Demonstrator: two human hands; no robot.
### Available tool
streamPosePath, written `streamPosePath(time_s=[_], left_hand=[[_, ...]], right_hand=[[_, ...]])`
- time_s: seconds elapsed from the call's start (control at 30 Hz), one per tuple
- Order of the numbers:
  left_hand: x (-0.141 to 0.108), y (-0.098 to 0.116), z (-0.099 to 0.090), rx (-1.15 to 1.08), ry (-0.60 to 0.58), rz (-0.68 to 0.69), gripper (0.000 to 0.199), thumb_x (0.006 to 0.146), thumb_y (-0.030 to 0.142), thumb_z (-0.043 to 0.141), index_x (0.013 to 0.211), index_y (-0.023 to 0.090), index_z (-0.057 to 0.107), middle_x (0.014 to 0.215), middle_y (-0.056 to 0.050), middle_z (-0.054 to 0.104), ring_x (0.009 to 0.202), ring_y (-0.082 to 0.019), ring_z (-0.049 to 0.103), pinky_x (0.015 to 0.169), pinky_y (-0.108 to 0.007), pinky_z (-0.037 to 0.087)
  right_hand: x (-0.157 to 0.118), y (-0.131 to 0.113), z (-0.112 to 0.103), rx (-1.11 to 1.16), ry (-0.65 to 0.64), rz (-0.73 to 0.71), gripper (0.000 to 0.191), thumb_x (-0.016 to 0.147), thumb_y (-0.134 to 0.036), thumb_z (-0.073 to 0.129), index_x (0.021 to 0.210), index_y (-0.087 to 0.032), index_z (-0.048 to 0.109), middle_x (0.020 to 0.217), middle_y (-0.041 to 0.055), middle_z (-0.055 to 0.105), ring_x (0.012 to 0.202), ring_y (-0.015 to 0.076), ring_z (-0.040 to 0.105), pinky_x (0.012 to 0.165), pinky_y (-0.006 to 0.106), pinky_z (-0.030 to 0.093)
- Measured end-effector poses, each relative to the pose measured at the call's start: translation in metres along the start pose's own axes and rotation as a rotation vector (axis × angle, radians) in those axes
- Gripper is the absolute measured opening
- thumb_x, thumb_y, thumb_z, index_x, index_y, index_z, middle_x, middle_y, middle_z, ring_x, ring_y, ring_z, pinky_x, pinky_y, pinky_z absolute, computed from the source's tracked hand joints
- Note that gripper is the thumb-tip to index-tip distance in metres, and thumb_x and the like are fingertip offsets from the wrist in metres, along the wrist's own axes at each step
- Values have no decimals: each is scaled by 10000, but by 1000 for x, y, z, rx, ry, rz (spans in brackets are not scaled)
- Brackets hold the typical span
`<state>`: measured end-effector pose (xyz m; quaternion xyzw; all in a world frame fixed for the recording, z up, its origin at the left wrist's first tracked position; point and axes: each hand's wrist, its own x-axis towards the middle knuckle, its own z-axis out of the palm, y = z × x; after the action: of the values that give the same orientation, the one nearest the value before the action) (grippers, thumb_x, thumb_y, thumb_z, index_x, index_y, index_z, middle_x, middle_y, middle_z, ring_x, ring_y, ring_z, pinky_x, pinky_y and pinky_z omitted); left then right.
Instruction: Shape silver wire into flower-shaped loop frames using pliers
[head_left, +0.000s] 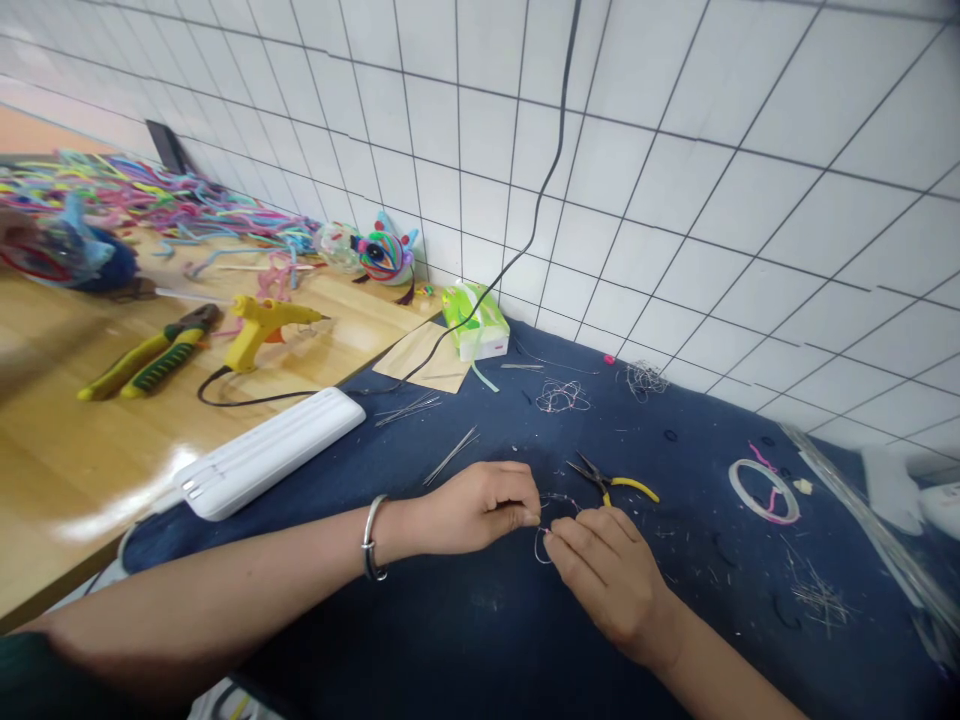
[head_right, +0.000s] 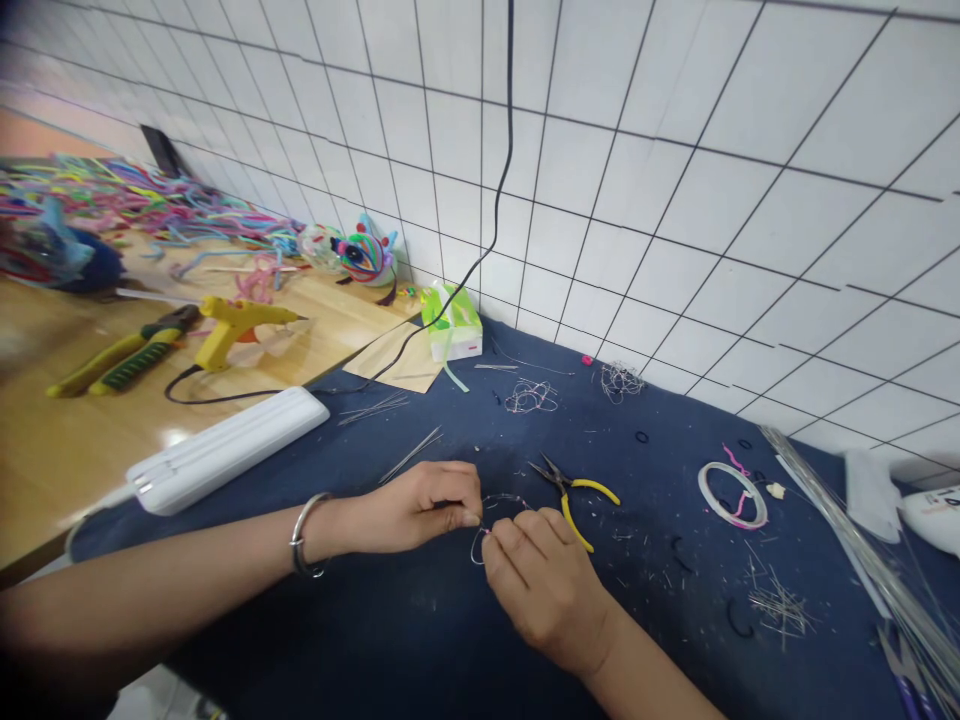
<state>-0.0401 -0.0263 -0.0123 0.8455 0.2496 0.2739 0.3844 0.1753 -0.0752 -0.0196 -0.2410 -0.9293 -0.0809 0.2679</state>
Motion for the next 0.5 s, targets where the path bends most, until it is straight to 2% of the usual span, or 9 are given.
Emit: streamPosePath(time_s=[0.13, 0.27, 0.5], left_hand=[[3, -4, -6, -159, -6, -116, 138, 840, 224, 506, 809, 134, 605, 787, -27, 579, 756, -112, 528, 736, -234, 416], [4, -8, -9, -356, -37, -213, 196, 833, 301, 525, 853, 127, 616, 816, -35, 595, 768, -120, 537, 731, -239, 422], [5, 0, -12, -600, 87, -272, 227, 814, 326, 559, 844, 110, 622, 748, -41, 615, 721, -122, 569, 717, -254, 442]], right_hand=[[5, -2, 3, 341, 134, 354, 214, 814, -27, 473, 921, -172, 588, 833, 39, 620, 792, 148, 533, 742, 319, 438], [14, -6, -5, 536, 95, 619, 109, 826, -141, 512, 828, -203, 601, 776, 11, 600, 738, 131, 539, 697, 273, 438], [33, -7, -19, 733, 39, 956, 83, 789, -269, 564, 810, -221, 629, 737, -13, 597, 666, 118, 531, 619, 226, 415]])
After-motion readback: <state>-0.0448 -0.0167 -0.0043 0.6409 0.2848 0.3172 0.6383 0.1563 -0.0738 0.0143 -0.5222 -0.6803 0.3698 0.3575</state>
